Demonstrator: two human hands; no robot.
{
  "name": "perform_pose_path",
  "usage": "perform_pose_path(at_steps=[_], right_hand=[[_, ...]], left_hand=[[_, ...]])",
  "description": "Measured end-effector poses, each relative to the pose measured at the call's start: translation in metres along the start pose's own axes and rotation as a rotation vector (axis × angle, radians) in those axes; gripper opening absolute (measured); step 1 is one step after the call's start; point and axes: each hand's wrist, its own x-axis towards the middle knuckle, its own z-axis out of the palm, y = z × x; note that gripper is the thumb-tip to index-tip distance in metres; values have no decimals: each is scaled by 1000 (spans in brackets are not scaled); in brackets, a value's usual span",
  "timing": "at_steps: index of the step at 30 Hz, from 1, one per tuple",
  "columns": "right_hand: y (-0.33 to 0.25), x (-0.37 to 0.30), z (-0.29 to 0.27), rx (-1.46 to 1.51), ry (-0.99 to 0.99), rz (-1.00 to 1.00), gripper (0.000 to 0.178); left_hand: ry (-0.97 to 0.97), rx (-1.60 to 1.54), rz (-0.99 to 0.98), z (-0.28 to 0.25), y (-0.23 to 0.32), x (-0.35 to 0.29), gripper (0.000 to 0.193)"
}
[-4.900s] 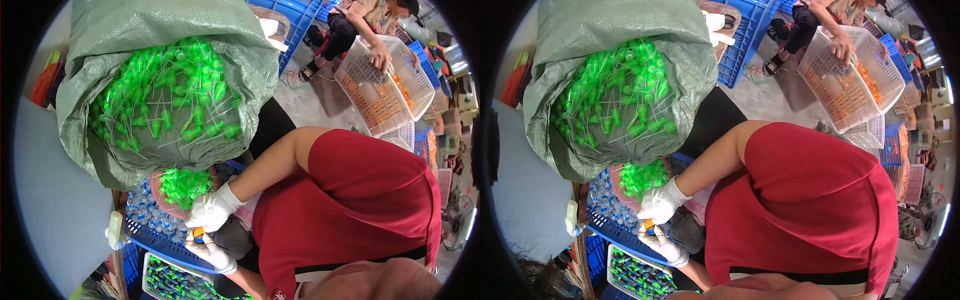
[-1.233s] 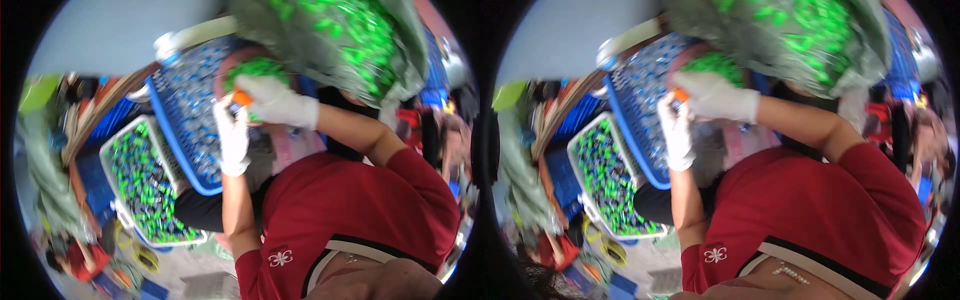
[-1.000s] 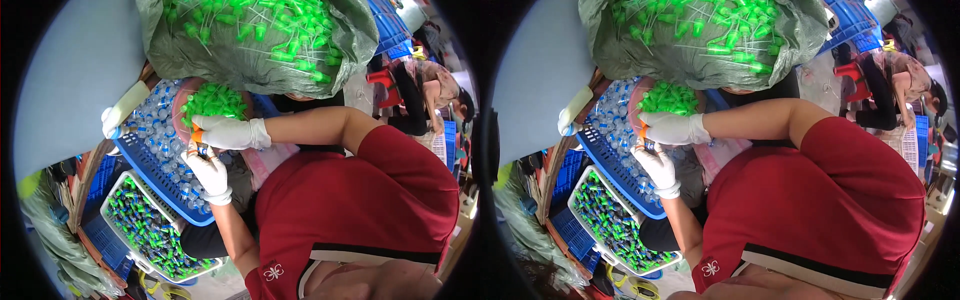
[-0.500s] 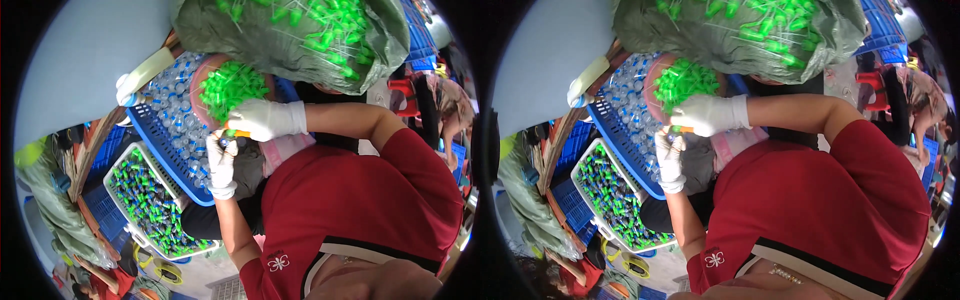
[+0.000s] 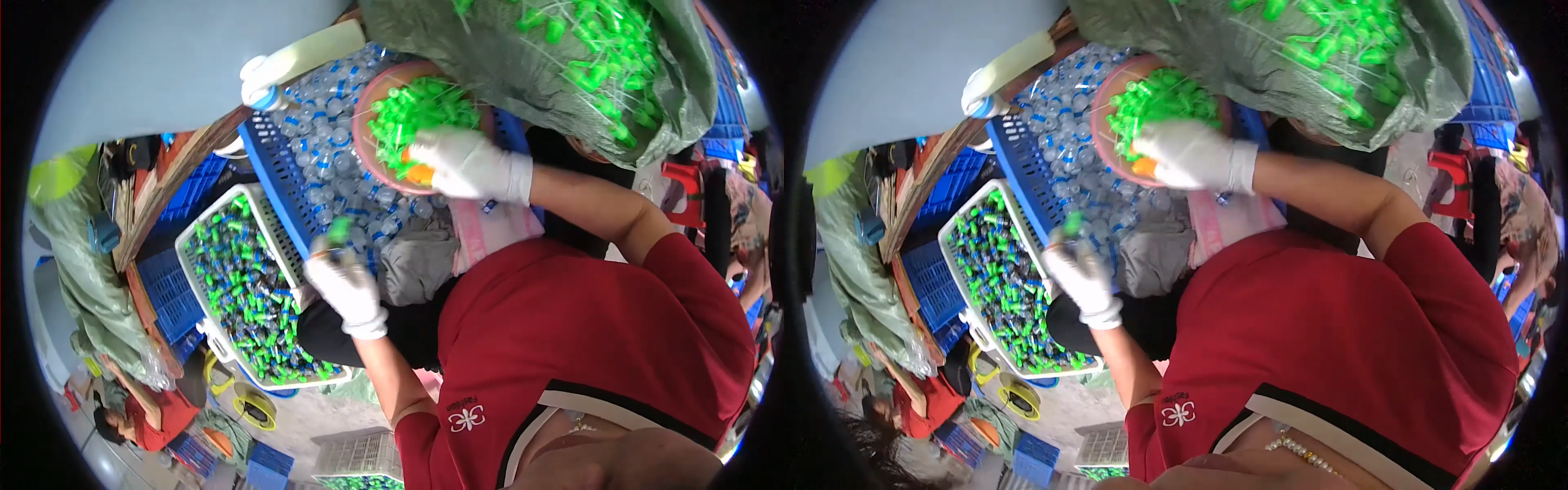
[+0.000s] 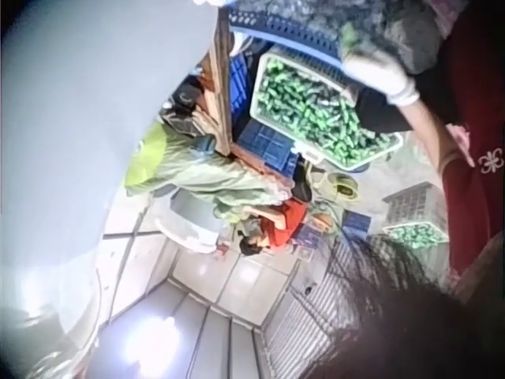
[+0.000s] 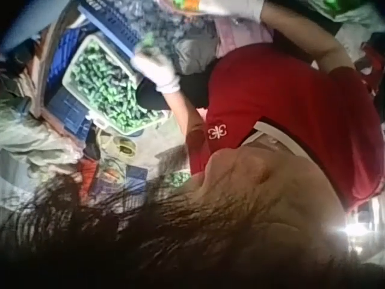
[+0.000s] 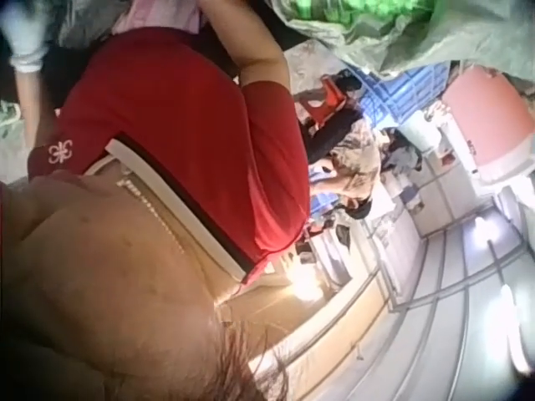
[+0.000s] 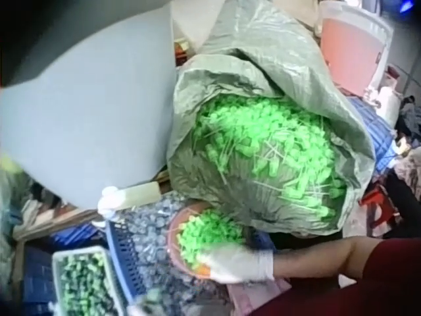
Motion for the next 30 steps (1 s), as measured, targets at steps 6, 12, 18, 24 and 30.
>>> perform_pose_path(at_steps=[6, 12, 18, 24, 30], right_hand=[[55, 36, 20, -504, 100, -88, 22], [56, 46, 34, -574, 57, -208, 18], [59, 28, 18, -200, 235, -114, 25], [-81, -5, -68, 1412, -1, 72, 16], [-115, -28, -124, 1824, -438, -198, 31]], left_hand=[[88, 482, 69, -13, -15, 25, 34], [-210, 334, 173, 91, -57, 33, 39], [-482, 463, 186, 108, -44, 49, 42], [-452, 363, 121, 127, -120, 12, 47], [-352, 329, 139, 106, -52, 27, 44]])
